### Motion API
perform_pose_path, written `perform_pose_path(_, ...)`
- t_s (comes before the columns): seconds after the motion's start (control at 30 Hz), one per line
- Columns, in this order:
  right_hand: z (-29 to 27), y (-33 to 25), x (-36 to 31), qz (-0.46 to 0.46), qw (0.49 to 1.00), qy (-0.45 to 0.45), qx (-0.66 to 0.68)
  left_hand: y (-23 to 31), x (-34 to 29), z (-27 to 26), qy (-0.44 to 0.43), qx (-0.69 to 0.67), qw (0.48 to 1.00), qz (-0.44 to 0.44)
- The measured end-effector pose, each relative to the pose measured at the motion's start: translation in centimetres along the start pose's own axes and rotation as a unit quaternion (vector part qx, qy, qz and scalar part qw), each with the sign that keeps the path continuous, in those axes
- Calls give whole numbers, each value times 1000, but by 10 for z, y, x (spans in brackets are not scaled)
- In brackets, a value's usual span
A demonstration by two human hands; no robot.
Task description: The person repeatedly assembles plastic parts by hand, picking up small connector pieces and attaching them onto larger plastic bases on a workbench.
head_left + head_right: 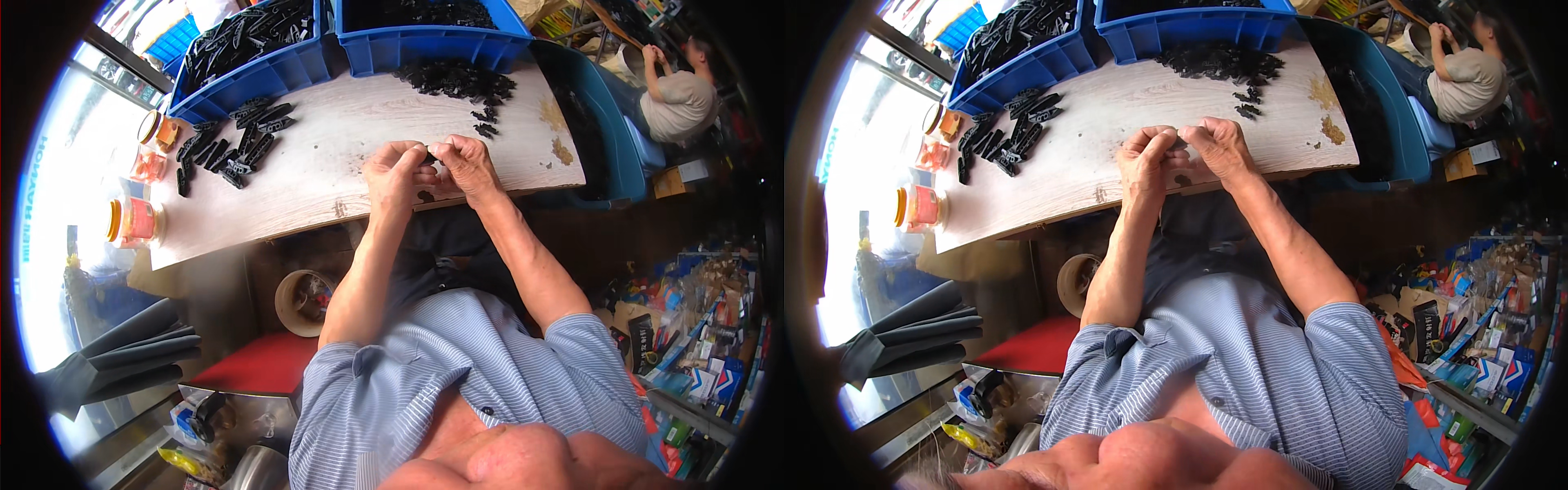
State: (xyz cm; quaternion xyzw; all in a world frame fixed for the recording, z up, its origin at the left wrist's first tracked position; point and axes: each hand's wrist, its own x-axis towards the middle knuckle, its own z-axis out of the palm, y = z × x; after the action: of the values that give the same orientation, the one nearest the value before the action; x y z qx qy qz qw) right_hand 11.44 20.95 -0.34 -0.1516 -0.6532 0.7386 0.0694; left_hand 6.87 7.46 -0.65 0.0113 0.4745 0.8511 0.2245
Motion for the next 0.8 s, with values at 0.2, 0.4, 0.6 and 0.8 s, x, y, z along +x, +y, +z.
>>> perform_pose_path(0.2,2,3,-3,-27,999,24,27,-4,0,-4,-26,-5,1000,-4)
perform_pose_path(0.4,2,-1,-8,-28,998,29,56,-1,-3,-4,-43,3,999,-19)
perform_pose_path(0.6,-42,-11,-9,-16,992,74,101,-8,11,18,-51,272,941,194)
perform_pose_path(0.8,-132,-53,5,-58,934,310,169,-42,63,49,-89,603,656,446)
